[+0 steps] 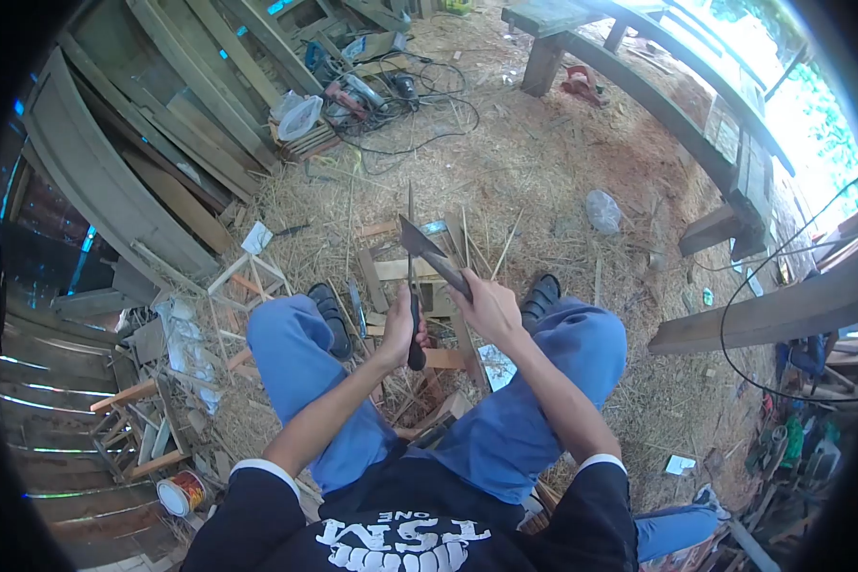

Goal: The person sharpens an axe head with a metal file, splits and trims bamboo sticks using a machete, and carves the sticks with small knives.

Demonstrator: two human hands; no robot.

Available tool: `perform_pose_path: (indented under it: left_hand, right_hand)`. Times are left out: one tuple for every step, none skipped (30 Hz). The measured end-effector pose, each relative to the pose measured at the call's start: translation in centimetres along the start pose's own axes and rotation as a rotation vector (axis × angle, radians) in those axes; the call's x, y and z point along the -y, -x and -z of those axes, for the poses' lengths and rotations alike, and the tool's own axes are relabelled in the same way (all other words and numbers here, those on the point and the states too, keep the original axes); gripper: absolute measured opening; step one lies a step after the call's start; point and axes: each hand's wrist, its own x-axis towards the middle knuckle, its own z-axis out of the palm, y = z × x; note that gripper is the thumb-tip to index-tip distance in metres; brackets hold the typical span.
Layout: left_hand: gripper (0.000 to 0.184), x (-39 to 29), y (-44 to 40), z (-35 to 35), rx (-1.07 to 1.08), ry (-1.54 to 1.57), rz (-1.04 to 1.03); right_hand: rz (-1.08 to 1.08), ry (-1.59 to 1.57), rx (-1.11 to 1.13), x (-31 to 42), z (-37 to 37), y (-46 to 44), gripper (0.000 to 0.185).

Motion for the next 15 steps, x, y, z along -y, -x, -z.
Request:
perform_pose_path:
  left_hand:
    - [0.06,-0.2,-0.1,-0.1,-0.027,-0.029,0.003]
    - [0.061,0.1,0.1,-0.1,-0.061,-0.053,0.014]
    - [0.06,0.3,0.3,-0.1,-0.039,-0.036,0.018]
    - [0.06,0.6,0.5,-0.1,-0.035,-0.035,0.009]
    - [0.059,0.7,0.6,-0.2,-0.027,-0.043,-0.002]
    - [0.059,0.7,0.5,-0.3,-0.014,-0.056,-0.015]
    - [0.059,0.7,0.3,-0.3,-0.02,-0.049,-0.012]
    - [0.058,0.7,0.2,-0.2,-0.021,-0.052,-0.003]
    - [0.058,0.7,0.3,-0.1,-0.024,-0.046,0.005]
    - [0.058,0.7,0.1,-0.2,-0.03,-0.033,0.012]
    - [0.058,0.7,-0.1,-0.1,-0.038,-0.031,-0.007]
    - [0.058,0.8,-0.2,0.0,-0.049,-0.026,-0.02]
    - [0.058,1.0,-0.3,0.1,-0.061,-0.024,-0.032]
    - [0.058,1.1,-0.3,0.1,-0.059,-0.018,-0.018]
    - [0.058,1.0,-0.4,0.3,-0.057,-0.019,-0.006]
  right_hand:
    - [-0.009,-0.01,-0.026,0.6,0.2,-0.1,0.036]
    - [-0.019,-0.022,-0.04,1.2,0.3,0.0,0.036]
    - [-0.018,-0.035,-0.045,1.8,0.7,0.0,0.036]
    - [-0.012,-0.037,-0.036,1.7,0.5,0.0,0.037]
    - [-0.01,-0.043,-0.036,1.5,0.2,-0.1,0.038]
    - [-0.009,-0.05,-0.042,1.4,0.0,-0.1,0.039]
    - [-0.006,-0.035,-0.044,1.4,0.0,-0.1,0.038]
    - [0.003,-0.041,-0.08,1.5,0.0,0.0,0.038]
    - [0.016,-0.042,-0.111,1.9,0.4,0.2,0.039]
    - [0.034,-0.04,-0.137,2.4,0.8,0.2,0.039]
    - [0.063,-0.102,-0.19,2.8,1.0,0.1,0.039]
    - [0.09,-0.164,-0.235,3.1,1.2,0.1,0.04]
    - [0.114,-0.23,-0.28,3.3,1.1,0.3,0.04]
    - [0.131,-0.235,-0.269,3.0,0.8,0.4,0.039]
    - [0.149,-0.243,-0.263,2.7,0.3,0.5,0.038]
